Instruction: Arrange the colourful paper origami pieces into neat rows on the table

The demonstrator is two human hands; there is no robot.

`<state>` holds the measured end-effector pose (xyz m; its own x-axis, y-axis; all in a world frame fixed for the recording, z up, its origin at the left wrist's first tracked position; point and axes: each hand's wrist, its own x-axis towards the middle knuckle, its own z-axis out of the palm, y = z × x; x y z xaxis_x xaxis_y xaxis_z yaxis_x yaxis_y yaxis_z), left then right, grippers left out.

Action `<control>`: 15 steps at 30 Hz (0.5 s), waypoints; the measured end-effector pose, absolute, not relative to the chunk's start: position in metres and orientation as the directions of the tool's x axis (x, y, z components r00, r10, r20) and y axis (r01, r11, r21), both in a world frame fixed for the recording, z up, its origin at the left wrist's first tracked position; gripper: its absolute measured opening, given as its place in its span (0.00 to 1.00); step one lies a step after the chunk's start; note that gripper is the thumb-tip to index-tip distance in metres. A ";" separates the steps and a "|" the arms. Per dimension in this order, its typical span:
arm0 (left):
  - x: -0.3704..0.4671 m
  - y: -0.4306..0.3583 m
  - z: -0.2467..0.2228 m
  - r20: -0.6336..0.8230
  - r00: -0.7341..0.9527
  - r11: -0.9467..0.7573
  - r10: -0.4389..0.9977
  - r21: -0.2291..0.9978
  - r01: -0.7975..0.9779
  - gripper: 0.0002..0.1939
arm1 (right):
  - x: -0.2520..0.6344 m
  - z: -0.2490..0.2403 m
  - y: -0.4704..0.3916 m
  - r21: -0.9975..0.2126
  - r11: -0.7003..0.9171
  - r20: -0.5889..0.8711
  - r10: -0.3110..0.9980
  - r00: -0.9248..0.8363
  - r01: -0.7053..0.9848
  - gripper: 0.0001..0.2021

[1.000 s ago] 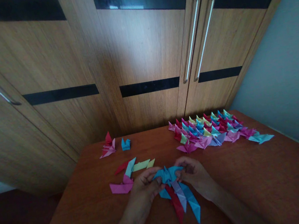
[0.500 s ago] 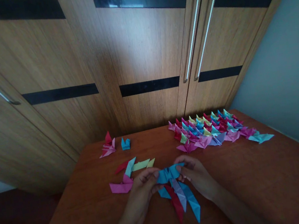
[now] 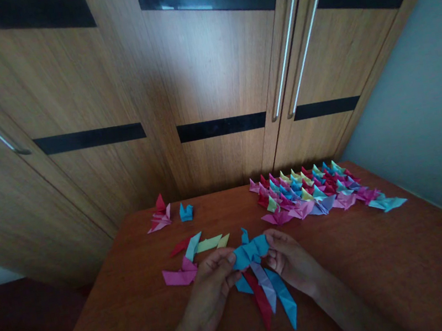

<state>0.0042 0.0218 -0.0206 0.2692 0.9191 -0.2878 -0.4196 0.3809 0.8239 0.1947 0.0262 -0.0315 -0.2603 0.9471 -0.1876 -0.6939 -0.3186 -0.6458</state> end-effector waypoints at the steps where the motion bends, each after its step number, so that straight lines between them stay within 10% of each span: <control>1: 0.004 0.022 -0.021 -0.289 0.263 0.380 0.920 0.820 -0.428 0.09 | 0.194 -0.031 0.026 -0.643 -0.317 -0.190 0.948 -0.256 -0.697 0.10; 15: 0.001 0.023 -0.011 -0.301 0.244 0.357 0.922 0.905 -0.232 0.12 | 0.211 -0.035 0.036 -0.930 -0.089 -0.142 0.982 0.123 -0.357 0.14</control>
